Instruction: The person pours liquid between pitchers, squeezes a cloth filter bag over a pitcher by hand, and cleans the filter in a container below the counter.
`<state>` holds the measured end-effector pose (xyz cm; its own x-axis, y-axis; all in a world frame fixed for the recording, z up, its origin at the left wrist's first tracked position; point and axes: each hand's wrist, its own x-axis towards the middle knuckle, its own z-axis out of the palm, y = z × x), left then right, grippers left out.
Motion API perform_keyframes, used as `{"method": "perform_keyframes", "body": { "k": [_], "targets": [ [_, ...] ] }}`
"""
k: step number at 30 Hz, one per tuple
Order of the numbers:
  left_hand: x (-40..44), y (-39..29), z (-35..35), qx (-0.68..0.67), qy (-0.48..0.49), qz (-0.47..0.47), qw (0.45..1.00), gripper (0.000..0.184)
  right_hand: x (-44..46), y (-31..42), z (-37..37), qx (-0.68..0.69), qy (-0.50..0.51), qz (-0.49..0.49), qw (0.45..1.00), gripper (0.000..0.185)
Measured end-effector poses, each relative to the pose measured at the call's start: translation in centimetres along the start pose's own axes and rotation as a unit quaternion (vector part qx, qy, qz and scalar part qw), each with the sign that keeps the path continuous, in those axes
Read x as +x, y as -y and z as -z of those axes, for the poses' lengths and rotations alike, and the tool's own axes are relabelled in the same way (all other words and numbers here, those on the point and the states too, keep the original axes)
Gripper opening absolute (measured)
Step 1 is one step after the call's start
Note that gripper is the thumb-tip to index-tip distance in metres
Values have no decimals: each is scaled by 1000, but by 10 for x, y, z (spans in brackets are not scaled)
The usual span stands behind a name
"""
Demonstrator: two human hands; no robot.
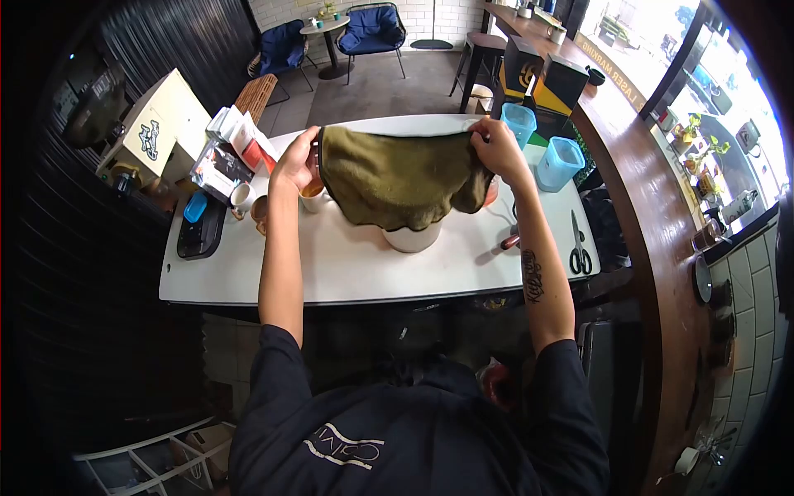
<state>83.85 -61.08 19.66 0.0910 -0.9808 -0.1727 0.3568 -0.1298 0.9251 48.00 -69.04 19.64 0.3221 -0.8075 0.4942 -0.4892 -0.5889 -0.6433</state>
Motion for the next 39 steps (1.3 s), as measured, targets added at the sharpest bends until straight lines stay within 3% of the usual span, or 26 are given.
{"method": "perform_keyframes", "body": {
  "k": [3, 5, 7, 8, 9, 11, 13, 15, 17, 19, 21, 23, 24, 26, 27, 29, 30, 31, 33, 35, 36, 39],
  "targets": [
    [43, 15, 40, -2, 36, 33, 999, 46, 2, -27, -10, -50, -11, -8, 999, 19],
    [14, 0, 10, 22, 64, 30, 997, 56, -1, -33, -12, 39, -28, -81, 996, 20],
    [7, -3, -2, -41, 31, 10, 999, 52, -1, -25, -11, 102, -32, -121, 987, 20],
    [3, -2, -5, -12, 33, -55, 998, 41, 1, -21, -10, 157, -64, -85, 982, 20],
    [6, -2, -6, -11, 34, -54, 998, 41, 4, -18, -9, 210, -97, -50, 972, 20],
    [11, 0, -7, 33, -3, -163, 986, 28, 13, -18, -12, 211, -110, -44, 970, 19],
    [26, 1, -1, 39, -9, -148, 988, 25, 23, -26, -23, 124, -155, -60, 978, 19],
    [45, 11, 3, 297, -53, -225, 927, 23, 18, -29, -30, 66, -137, -90, 984, 19],
    [52, 20, 3, 306, -86, -207, 925, 23, 13, -45, -42, -12, -83, -103, 991, 20],
    [50, 25, 3, 404, -52, -227, 885, 23, 5, -44, -44, -21, -69, -119, 990, 19],
    [48, 25, 7, 433, -22, -181, 882, 26, -2, -45, -43, -16, 12, -71, 997, 18],
    [47, 27, 9, 592, -21, -246, 767, 31, -10, -47, -36, -23, 5, -65, 998, 19],
    [34, 18, -7, 602, -36, -306, 737, 32, -14, -38, -28, -46, -47, -15, 998, 22],
    [26, 8, -34, 581, 3, -327, 746, 31, -27, -18, -9, -98, -99, 35, 990, 31],
    [24, 5, -47, 558, 38, -350, 752, 30, -33, -10, -1, -98, -137, 55, 984, 24],
    [12, 0, -77, 515, 102, -241, 817, 31, -58, -6, 17, -86, -124, -54, 987, 16],
    [23, 8, -76, 495, 127, -236, 827, 32, -73, -9, 22, -138, -91, -142, 976, 18],
    [37, 15, -74, 475, 152, -231, 835, 33, -91, -12, 24, -188, -58, -229, 953, 24],
    [41, 10, -80, 501, 162, -219, 821, 35, -130, -10, 20, -289, -20, -266, 920, 35],
    [52, 11, -85, 520, 168, -199, 814, 33, -150, -4, 8, -288, -69, -294, 909, 46],
    [62, 11, -85, 513, 175, -179, 821, 30, -152, -1, 5, -243, -37, -342, 907, 58],
    [71, 11, -88, 459, 178, -159, 856, 25, -176, -45, -26, -224, -77, -335, 912, 78]
  ]
}}
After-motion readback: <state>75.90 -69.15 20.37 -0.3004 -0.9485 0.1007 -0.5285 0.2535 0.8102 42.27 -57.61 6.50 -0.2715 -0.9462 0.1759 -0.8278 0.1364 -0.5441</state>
